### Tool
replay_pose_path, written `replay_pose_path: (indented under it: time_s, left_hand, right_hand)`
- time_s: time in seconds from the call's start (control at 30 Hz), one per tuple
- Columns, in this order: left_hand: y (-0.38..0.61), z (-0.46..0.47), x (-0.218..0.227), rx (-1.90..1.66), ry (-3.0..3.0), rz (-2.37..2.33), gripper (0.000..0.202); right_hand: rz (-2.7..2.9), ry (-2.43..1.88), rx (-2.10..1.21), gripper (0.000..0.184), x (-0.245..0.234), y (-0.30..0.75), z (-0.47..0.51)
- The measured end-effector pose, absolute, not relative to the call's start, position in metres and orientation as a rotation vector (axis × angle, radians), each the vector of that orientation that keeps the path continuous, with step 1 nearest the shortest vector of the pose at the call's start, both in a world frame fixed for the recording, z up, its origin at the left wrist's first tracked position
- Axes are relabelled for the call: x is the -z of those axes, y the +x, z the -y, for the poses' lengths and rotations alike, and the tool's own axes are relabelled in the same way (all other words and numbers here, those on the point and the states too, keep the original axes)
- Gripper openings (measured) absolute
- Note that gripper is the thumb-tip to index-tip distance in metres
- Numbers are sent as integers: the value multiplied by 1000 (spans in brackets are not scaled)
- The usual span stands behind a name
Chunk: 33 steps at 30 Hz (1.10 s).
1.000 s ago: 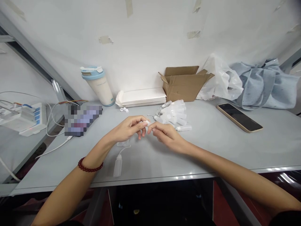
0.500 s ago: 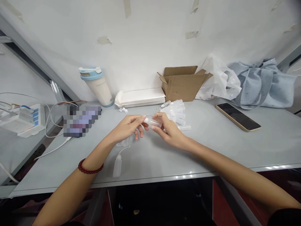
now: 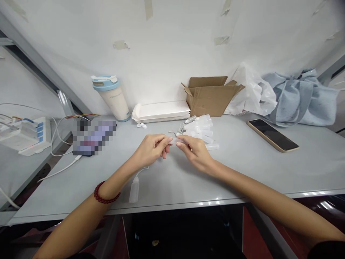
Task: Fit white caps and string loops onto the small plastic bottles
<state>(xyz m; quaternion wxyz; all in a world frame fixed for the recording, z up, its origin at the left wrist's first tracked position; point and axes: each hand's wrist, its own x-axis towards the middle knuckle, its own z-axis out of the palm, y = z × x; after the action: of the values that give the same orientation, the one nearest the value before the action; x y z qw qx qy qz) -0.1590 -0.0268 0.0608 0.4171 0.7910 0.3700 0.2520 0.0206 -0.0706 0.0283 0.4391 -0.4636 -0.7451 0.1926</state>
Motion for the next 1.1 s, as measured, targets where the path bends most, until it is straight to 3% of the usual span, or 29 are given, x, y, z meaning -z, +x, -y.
replay_pose_path:
  time_s: [0.2, 0.4, 0.47, 0.63, 0.77, 0.93, 1.1]
  left_hand:
    - [-157, 31, -59, -719, 2147, -891, 29]
    - [-160, 27, -59, -720, 2158, -887, 24]
    - [-164, 22, -60, -683, 2086, -942, 26]
    - [-180, -3, -57, -791, 2115, -1284, 30]
    - [-197, -30, -47, -910, 2395, -1571, 24]
    - [-210, -49, -33, -802, 2478, -1591, 29]
    - [-210, -55, -23, -730, 2502, -1469, 35]
  right_hand:
    - [1312, -1060, -1404, 37, -40, 19, 72]
    - [1170, -1060, -1665, 40, -43, 20, 69]
    - [1332, -1149, -1470, 40, -41, 20, 68]
    - [1889, -1299, -337, 31, -32, 26, 64]
    - [2041, -1405, 249, 28, -27, 32, 59]
    - [2049, -1498, 542, 25, -28, 33, 57]
    - [2110, -1539, 586, 19, -27, 32, 57]
